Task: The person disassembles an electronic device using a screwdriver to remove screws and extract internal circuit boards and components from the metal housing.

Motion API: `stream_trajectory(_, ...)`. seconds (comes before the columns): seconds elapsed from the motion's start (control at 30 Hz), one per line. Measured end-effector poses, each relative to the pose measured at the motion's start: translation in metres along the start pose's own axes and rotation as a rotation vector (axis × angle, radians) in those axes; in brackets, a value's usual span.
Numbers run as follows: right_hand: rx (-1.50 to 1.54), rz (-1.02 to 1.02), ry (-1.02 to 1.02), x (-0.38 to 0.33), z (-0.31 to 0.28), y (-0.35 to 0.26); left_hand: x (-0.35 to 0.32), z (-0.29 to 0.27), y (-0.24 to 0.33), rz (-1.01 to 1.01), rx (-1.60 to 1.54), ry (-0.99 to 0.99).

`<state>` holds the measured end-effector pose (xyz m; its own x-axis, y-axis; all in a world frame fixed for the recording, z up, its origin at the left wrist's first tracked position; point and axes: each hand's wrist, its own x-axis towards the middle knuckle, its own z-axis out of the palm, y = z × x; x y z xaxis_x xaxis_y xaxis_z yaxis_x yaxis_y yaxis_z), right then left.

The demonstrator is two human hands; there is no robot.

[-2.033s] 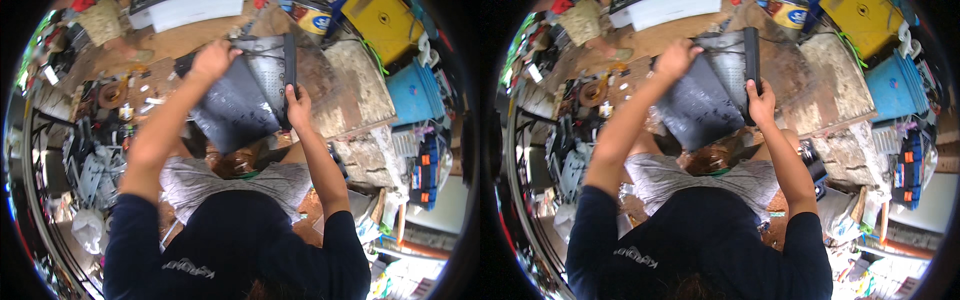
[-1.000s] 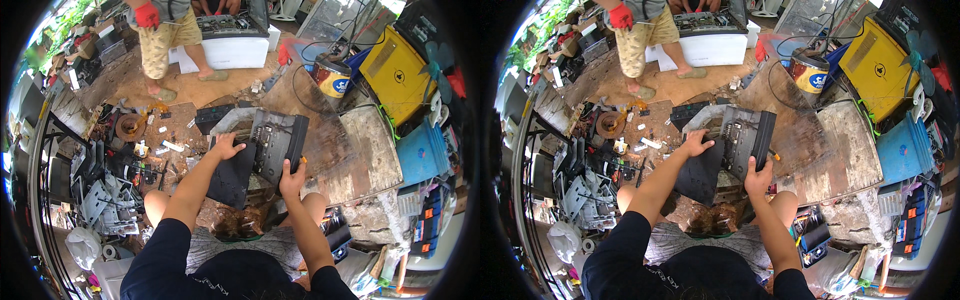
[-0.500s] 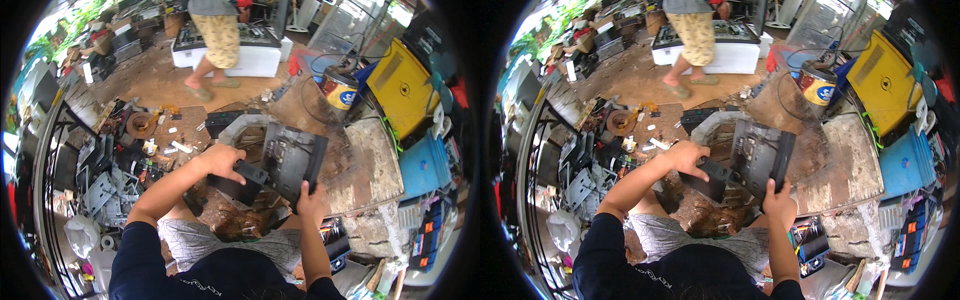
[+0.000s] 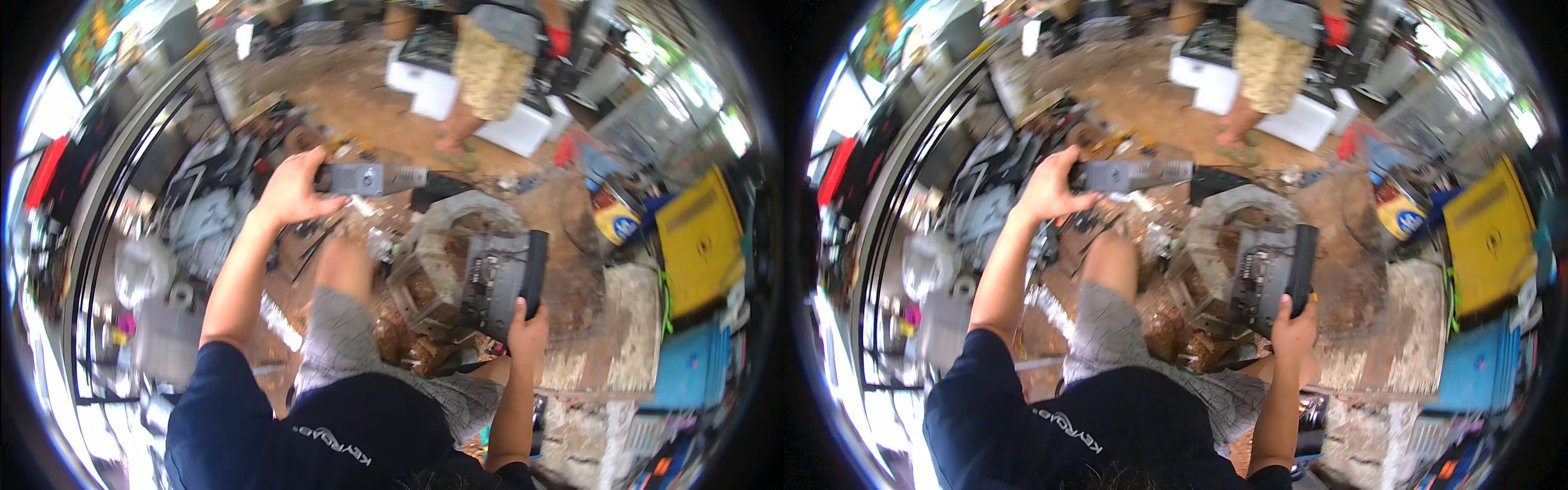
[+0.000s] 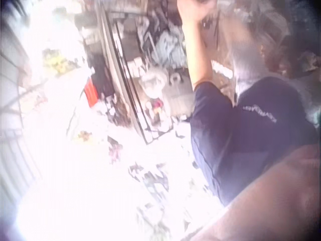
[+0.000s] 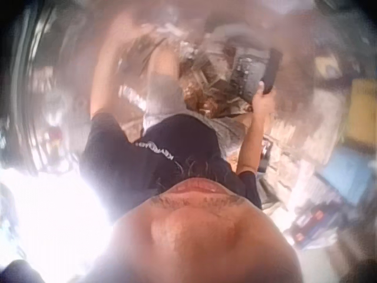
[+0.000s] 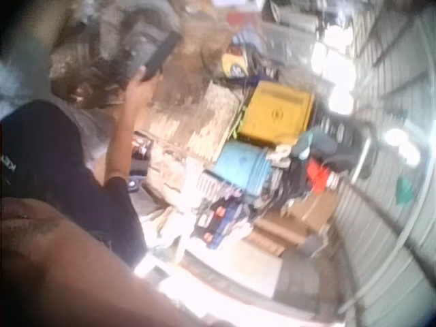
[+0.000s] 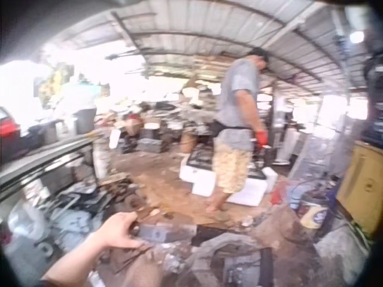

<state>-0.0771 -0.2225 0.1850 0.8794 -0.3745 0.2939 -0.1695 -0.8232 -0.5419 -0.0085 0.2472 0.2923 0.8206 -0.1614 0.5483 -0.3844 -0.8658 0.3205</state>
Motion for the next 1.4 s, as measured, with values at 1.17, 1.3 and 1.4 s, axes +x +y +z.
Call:
stream_trajectory(1.17, -0.078, -0.026, 0.049, -0.001, 0.012, -0.044, 0.021, -0.008, -0.287, -0.471, 0.637, -0.106)
stream_trajectory(1.3, -0.120, 0.056, 0.004, 0.002, -0.001, -0.048, 0.050, 0.112, -0.135, -0.226, -0.188, -0.210)
stream_trajectory(1.4, -0.136, 0.048, -0.009, 0.005, 0.002, -0.039, 0.041, 0.166, -0.017, -0.125, -0.464, -0.322)
